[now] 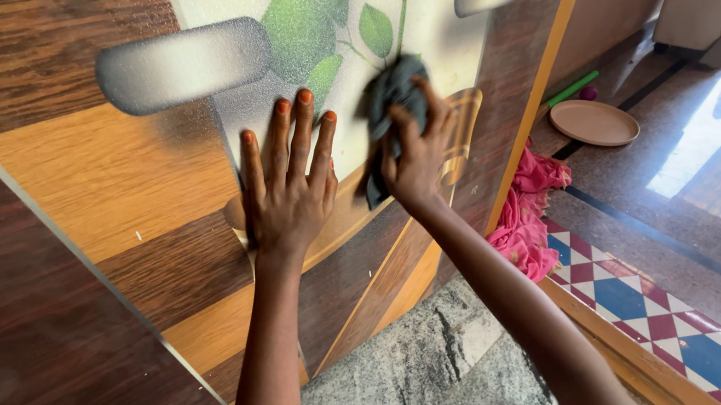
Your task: The person wipes the surface of a decorative wooden door using a dark cloth, moving their hands across the different patterned panels and the floral design in the center.
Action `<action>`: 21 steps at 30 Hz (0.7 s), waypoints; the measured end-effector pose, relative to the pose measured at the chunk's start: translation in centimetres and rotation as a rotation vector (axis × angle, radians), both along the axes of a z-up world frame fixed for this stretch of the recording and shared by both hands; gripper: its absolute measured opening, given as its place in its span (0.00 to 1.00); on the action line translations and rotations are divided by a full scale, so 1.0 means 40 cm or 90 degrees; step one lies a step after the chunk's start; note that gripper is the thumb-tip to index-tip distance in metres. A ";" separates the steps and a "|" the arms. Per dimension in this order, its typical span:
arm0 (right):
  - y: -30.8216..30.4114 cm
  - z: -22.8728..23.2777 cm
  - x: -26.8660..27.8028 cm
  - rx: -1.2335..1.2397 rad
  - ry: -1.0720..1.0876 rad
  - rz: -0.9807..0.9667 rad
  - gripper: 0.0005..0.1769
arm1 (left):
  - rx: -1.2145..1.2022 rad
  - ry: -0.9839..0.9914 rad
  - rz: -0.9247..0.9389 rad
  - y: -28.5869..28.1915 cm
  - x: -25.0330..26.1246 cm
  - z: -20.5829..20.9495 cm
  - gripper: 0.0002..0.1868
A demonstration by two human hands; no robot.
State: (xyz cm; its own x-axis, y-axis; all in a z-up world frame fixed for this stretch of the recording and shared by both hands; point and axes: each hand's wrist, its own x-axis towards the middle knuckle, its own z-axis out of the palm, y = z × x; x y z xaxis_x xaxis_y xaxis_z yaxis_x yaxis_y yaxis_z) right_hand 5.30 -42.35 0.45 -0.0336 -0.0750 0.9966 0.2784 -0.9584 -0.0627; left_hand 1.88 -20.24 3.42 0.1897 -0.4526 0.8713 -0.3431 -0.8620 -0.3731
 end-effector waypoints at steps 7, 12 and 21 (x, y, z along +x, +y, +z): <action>-0.171 0.032 0.050 0.246 -0.024 -0.080 0.16 | -0.007 -0.013 -0.008 0.001 -0.004 0.006 0.35; -0.300 0.028 0.044 0.364 0.004 -0.135 0.21 | -0.009 -0.016 -0.016 0.001 -0.010 0.012 0.36; -0.178 0.037 0.015 0.346 0.012 -0.032 0.19 | -0.005 -0.013 -0.001 -0.005 0.007 -0.002 0.37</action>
State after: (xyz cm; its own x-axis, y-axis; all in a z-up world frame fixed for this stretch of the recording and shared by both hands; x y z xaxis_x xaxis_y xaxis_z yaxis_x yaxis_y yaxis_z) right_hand 5.92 -49.47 1.94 -0.0323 -0.5777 0.8156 0.2271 -0.7990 -0.5569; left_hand 2.17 -20.45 3.34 0.1705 -0.4457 0.8788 -0.3366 -0.8645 -0.3732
